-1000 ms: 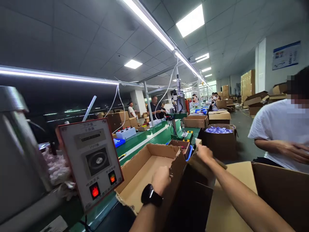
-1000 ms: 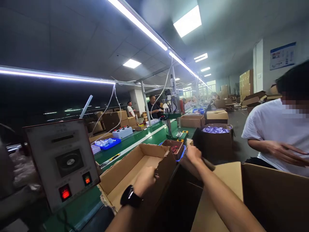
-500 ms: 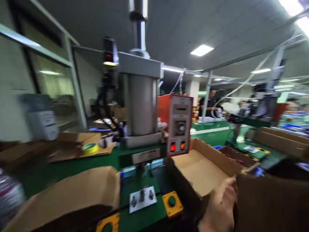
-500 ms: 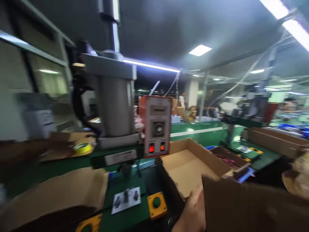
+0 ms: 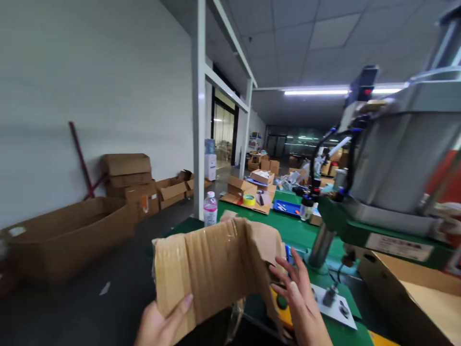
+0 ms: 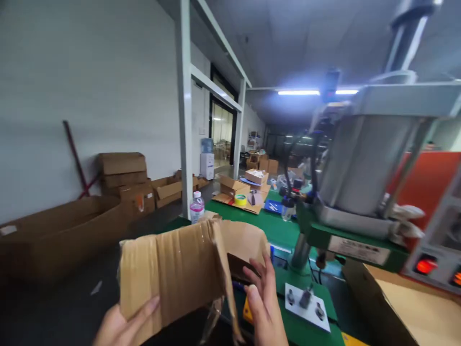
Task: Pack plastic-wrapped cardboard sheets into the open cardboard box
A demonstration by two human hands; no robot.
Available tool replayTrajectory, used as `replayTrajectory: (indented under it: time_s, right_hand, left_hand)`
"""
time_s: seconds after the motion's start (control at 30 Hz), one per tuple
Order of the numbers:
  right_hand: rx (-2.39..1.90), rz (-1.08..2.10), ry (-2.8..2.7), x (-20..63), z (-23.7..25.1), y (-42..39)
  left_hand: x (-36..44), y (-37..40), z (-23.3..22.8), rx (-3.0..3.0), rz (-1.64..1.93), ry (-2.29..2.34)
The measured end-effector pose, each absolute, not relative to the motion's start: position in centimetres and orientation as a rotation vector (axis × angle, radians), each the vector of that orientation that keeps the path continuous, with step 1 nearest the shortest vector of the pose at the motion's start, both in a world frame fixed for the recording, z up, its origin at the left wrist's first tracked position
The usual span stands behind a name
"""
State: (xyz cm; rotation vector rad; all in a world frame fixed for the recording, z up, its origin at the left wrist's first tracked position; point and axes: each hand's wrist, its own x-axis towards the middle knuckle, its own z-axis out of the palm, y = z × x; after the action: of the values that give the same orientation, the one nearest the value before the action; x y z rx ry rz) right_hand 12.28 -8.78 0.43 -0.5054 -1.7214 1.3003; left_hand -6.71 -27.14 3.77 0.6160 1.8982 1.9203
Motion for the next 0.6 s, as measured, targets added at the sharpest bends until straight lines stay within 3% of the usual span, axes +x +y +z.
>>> replayTrajectory:
  time_s: [0.13, 0.27, 0.43, 0.6]
  right_hand:
    - [-0.49, 1.313, -1.783, 11.9, 5.1, -8.0]
    - [-0.768, 0.779, -2.119, 11.6, 8.2, -2.9]
    - [-1.107, 0.508, -2.356, 9.8, 5.6, 4.4]
    - [-1.212, 0.186, -2.487, 8.9, 0.6, 4.1]
  left_hand:
    - [-11.0, -25.5, 6.3, 0.879, 1.927, 1.87]
    - [-13.5, -18.7, 9.0, 1.204, 1.712, 1.866]
    - [-15.9, -12.6, 7.6, 1.119, 1.377, 2.154]
    - [-17.5, -12.4, 4.0, 0.956, 1.162, 2.385]
